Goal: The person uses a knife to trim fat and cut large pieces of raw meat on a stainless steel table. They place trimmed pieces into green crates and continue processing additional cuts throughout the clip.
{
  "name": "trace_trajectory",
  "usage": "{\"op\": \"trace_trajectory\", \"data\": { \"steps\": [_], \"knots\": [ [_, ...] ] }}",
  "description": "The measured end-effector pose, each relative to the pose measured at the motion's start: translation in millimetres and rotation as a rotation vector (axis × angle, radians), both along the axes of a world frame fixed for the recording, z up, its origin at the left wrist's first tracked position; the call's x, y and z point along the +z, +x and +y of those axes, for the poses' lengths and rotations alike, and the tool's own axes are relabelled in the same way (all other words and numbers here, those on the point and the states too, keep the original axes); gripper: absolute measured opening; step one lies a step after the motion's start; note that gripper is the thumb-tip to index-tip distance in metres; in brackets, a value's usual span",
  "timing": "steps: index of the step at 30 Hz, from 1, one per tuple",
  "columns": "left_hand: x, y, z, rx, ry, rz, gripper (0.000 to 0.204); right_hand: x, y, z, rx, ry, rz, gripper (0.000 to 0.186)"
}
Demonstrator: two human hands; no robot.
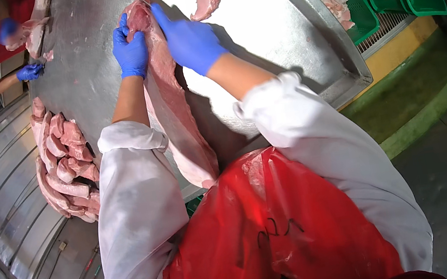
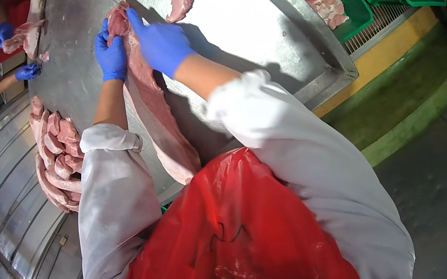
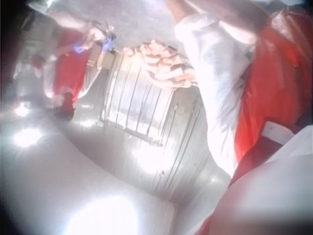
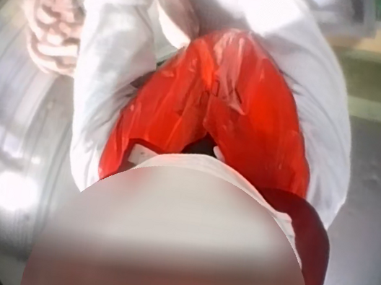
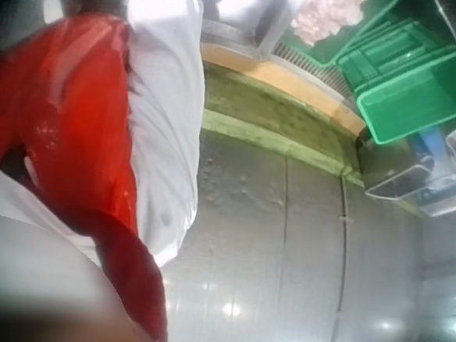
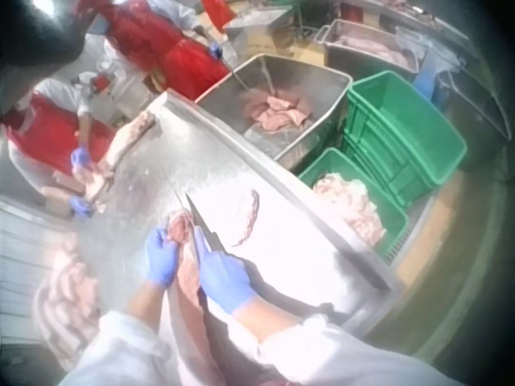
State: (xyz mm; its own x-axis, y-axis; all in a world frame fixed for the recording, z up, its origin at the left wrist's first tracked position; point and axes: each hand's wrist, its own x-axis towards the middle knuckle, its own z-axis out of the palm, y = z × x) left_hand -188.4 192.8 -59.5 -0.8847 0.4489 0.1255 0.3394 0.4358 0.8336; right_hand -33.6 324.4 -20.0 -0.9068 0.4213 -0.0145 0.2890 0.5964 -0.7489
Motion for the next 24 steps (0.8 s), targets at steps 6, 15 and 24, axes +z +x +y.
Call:
{"op": "trace_trajectory", "data": {
  "steps": [6, 15, 24],
  "knots": [
    [7.9, 4.1, 12.3, 0.038, -0.042, -0.005, 0.019, 19.4, -36.4, 7.9, -0.064, -0.023, 0.050, 0.076],
    [14.2, 10.2, 9.4, 0.058, -0.069, -0.003, 0.048, -5.1, 27.8, -0.5, -0.124, -0.016, 0.003, 0.076],
    [15.8, 8.4, 14.4, 0.085, -0.085, -0.012, 0.057, -19.5, -1.7, -27.0, -0.107, -0.028, 0.084, 0.078]
  ]
}}
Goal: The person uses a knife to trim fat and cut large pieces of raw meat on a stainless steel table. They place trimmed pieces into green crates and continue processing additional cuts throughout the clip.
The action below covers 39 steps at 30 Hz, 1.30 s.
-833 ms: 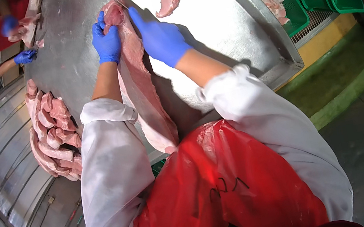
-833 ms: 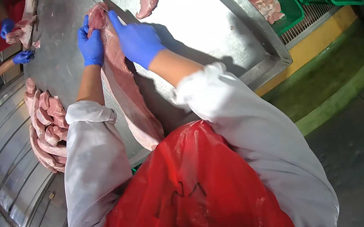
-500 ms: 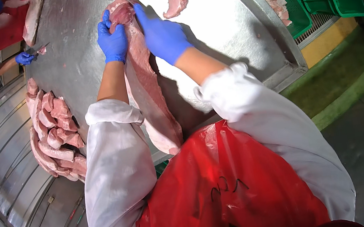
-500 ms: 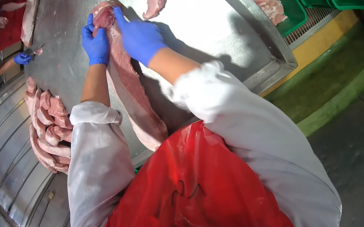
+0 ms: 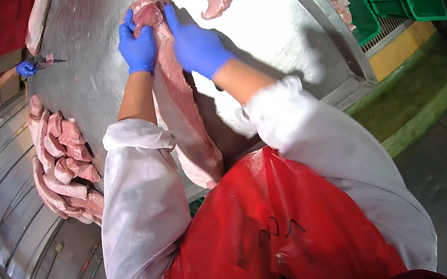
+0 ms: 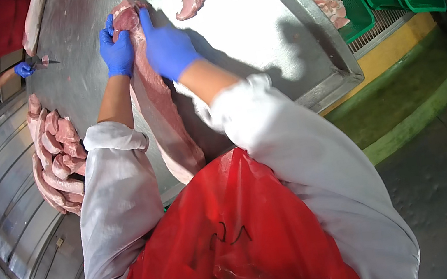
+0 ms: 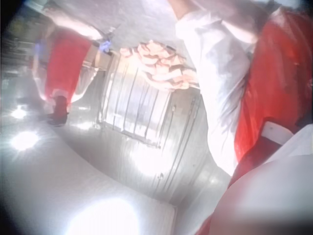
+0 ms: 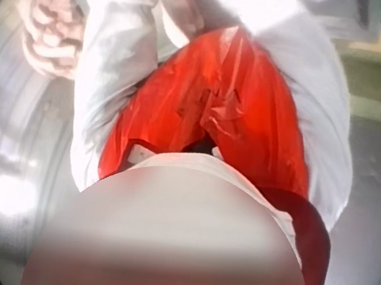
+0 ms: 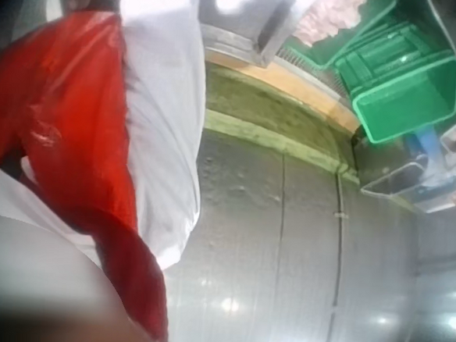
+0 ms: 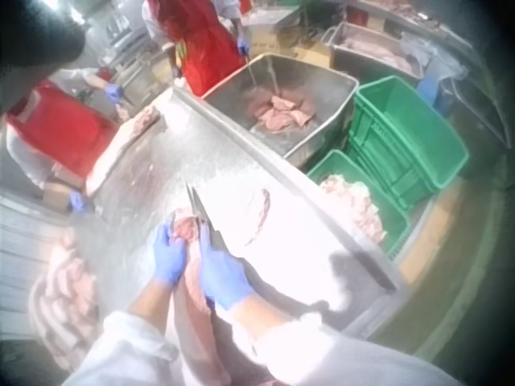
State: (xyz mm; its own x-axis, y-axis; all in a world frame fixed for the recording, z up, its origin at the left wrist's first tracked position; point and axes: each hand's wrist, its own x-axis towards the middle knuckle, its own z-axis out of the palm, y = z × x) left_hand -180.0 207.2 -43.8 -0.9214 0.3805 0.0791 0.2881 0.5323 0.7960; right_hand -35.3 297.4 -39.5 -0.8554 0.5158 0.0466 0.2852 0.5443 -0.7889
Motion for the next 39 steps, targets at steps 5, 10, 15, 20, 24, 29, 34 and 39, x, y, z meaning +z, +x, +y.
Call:
{"op": "trace_trajectory", "data": {
  "steps": [5, 10, 15, 20, 24, 29, 34, 39],
  "knots": [
    [-4.1, -2.5, -5.5, 0.045, 0.029, -0.002, 0.055, 24.8, 63.8, -8.2, 0.180, -0.122, -0.252, 0.081],
    [-10.3, -10.3, -11.9, 0.014, 0.044, -0.003, 0.052, 23.8, 31.6, 16.7, 0.016, -0.048, -0.047, 0.083],
    [-9.0, -7.1, -5.5, 0.002, 0.144, -0.048, 0.050, 18.4, -24.2, 35.9, 0.138, -0.089, -0.188, 0.074],
    [-20.6, -31.6, -8.8, 0.185, -0.003, 0.080, 0.051, 31.2, 54.8, -4.0, 0.280, -0.131, -0.382, 0.079],
    [-14.3, -87.1, -25.9, 0.208, -0.146, 0.138, 0.061, 22.7, 95.4, -23.0, 0.291, -0.105, -0.240, 0.083],
    [-7.7, -15.9, -70.7, -0.369, -0.310, 0.293, 0.070, -11.1, 72.2, 1.1, 0.183, -0.169, -0.105, 0.080],
    [-2.9, 81.6, -138.3, -0.435, -0.280, 0.237, 0.061, -19.0, 4.9, -4.9, 0.173, -0.356, -0.059, 0.078],
    [1.0, 96.5, -133.2, -0.416, -0.314, 0.318, 0.059, 9.3, 0.3, -25.8, 0.218, -0.246, -0.207, 0.080]
  ]
}}
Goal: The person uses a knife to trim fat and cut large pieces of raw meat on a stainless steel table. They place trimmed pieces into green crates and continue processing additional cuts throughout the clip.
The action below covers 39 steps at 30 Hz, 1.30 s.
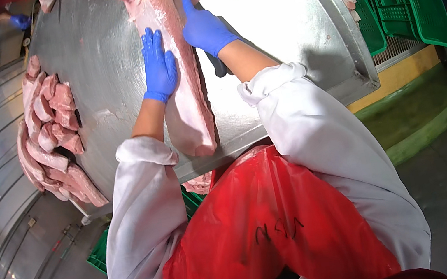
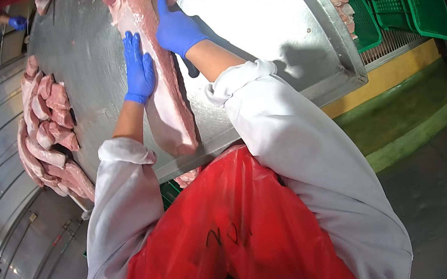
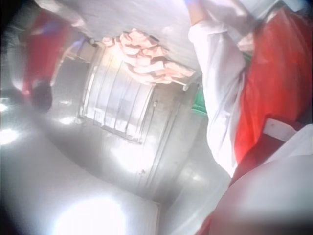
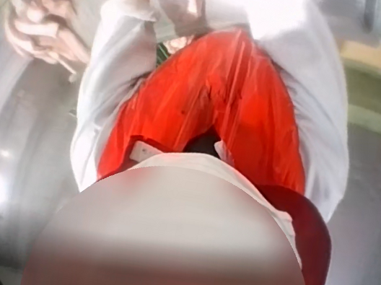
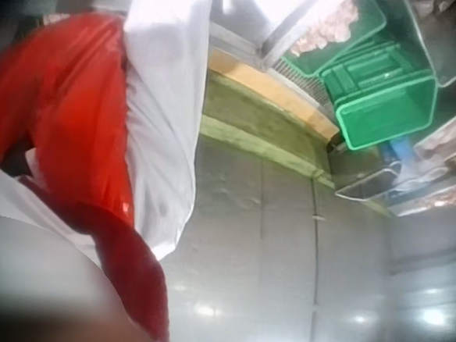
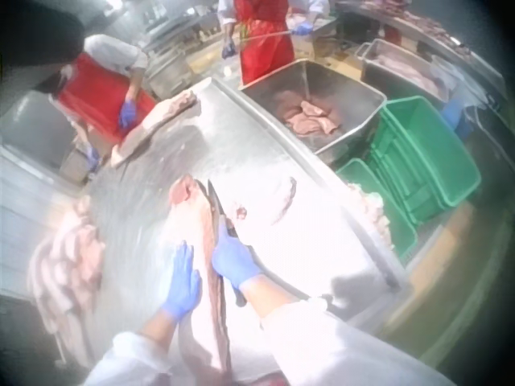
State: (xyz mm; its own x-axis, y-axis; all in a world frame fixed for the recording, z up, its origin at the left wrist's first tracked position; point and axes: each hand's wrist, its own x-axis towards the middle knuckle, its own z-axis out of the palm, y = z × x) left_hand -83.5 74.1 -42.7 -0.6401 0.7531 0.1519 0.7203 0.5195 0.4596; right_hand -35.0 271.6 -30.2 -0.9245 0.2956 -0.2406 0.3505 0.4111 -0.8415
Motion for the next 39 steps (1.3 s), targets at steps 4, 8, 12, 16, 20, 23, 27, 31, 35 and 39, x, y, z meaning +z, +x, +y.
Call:
{"op": "trace_trajectory", "data": {
  "steps": [4, 8, 12, 16, 20, 23, 27, 31, 35, 39],
  "knots": [
    [-5.6, -2.1, 1.7, 0.051, -0.010, 0.045, 0.057, 8.8, 49.2, -27.3, 0.034, 0.010, -0.063, 0.084],
    [-15.5, -1.2, -0.2, 0.091, 0.022, 0.078, 0.057, 27.4, 111.8, -55.7, 0.091, -0.094, -0.181, 0.082],
    [-24.3, -5.1, 1.5, 0.104, 0.055, 0.103, 0.057, 20.4, 166.8, -79.1, 0.020, -0.080, 0.023, 0.074],
    [-15.7, -2.8, -0.9, 0.154, -0.003, 0.012, 0.064, 31.8, 183.8, -53.4, 0.062, 0.101, -0.108, 0.072],
    [-3.4, 26.9, 3.6, 0.219, -0.108, -0.010, 0.085, 16.4, 133.1, -39.2, -0.147, 0.222, 0.092, 0.074],
    [-4.9, 29.6, -7.2, 0.189, -0.086, -0.038, 0.090, 45.0, 72.6, -30.5, -0.099, -0.088, -0.102, 0.075],
    [-5.8, 22.5, -12.5, 0.142, -0.057, -0.093, 0.089, -20.0, 27.9, -32.1, -0.058, 0.019, -0.024, 0.079],
    [-15.8, 20.0, -19.6, 0.216, -0.064, -0.110, 0.088, -3.7, 105.3, -82.5, 0.045, 0.042, -0.154, 0.075],
    [-12.2, 8.5, -6.4, 0.317, -0.119, -0.111, 0.086, 23.1, 182.7, -101.1, 0.161, 0.131, -0.309, 0.084],
    [-3.5, -32.0, 9.9, 0.435, -0.132, -0.121, 0.084, 20.9, 203.4, -82.5, 0.142, 0.235, -0.221, 0.084]
  ]
}}
